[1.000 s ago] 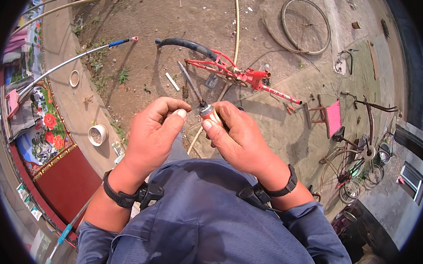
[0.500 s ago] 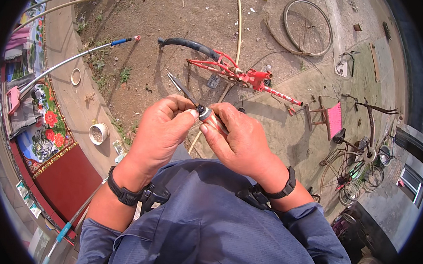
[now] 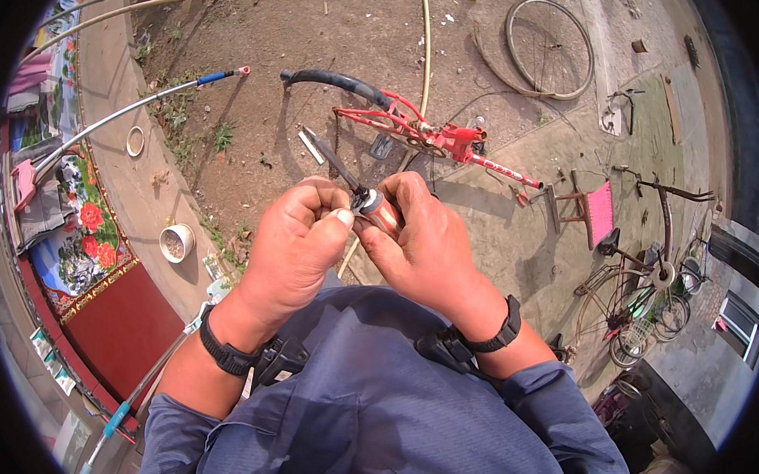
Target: The person works on a bicycle in an outdoor yard, using a screwdriver to manipulate a small component. They then walk into a house, enter a room, and open a desk drawer to retrieve a small item.
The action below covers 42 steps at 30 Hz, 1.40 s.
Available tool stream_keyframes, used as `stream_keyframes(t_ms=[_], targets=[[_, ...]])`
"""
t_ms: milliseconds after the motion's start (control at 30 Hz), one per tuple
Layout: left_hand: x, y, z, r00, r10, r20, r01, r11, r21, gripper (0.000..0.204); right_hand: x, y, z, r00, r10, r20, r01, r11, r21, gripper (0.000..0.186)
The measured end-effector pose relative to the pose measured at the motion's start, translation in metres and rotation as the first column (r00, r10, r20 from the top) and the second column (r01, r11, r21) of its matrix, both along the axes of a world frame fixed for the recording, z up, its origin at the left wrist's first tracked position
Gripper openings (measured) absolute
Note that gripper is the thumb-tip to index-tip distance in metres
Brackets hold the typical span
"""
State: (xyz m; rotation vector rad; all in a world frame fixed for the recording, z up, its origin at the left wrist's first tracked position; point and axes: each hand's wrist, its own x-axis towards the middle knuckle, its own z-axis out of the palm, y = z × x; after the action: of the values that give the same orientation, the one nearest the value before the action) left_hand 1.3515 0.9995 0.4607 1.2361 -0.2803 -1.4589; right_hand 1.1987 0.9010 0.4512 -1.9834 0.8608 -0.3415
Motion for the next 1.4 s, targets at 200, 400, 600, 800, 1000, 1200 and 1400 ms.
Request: stream_keyframes(t_ms=[200, 400, 600, 800, 1000, 1200, 1400], targets=[[0.002, 0.003, -0.001, 0.997, -0.021, 0.075, 0.020, 1.000, 0.009, 0.009, -0.002, -0.008, -0.001, 0.997, 0.079, -0.013, -0.071, 0.954, 0.291, 0.032], [0.008, 0.007, 0.002, 0.999, -0.034, 0.035, 0.034, 0.999, 0.010, 0.009, -0.011, -0.011, 0.003, 0.970, -0.086, 0.226, -0.131, 0.601, 0.789, 0.032], [0.008, 0.008, 0.008, 0.998, -0.060, 0.033, 0.060, 0.998, -0.021, 0.011, -0.008, -0.015, -0.004, 0.986, 0.088, 0.140, -0.130, 0.936, 0.327, 0.029], [0.010, 0.010, 0.005, 0.994, -0.080, 0.072, 0.080, 0.997, -0.003, 0.011, -0.008, -0.012, -0.003, 1.000, 0.007, 0.013, -0.011, 0.909, 0.416, 0.034], [0.019, 0.006, -0.011, 0.998, 0.053, -0.015, -0.052, 0.998, 0.033, 0.011, -0.010, -0.017, -0.002, 0.990, 0.088, 0.110, -0.131, 0.861, 0.491, 0.026], [0.023, 0.001, -0.013, 0.994, 0.087, -0.065, -0.087, 0.996, 0.013, 0.021, -0.016, -0.020, 0.000, 0.980, 0.146, 0.132, -0.195, 0.808, 0.556, 0.024], [0.015, 0.001, -0.007, 0.992, -0.042, 0.119, 0.041, 0.999, 0.004, 0.015, -0.013, -0.017, -0.004, 0.969, 0.139, 0.203, -0.222, 0.851, 0.476, 0.023]])
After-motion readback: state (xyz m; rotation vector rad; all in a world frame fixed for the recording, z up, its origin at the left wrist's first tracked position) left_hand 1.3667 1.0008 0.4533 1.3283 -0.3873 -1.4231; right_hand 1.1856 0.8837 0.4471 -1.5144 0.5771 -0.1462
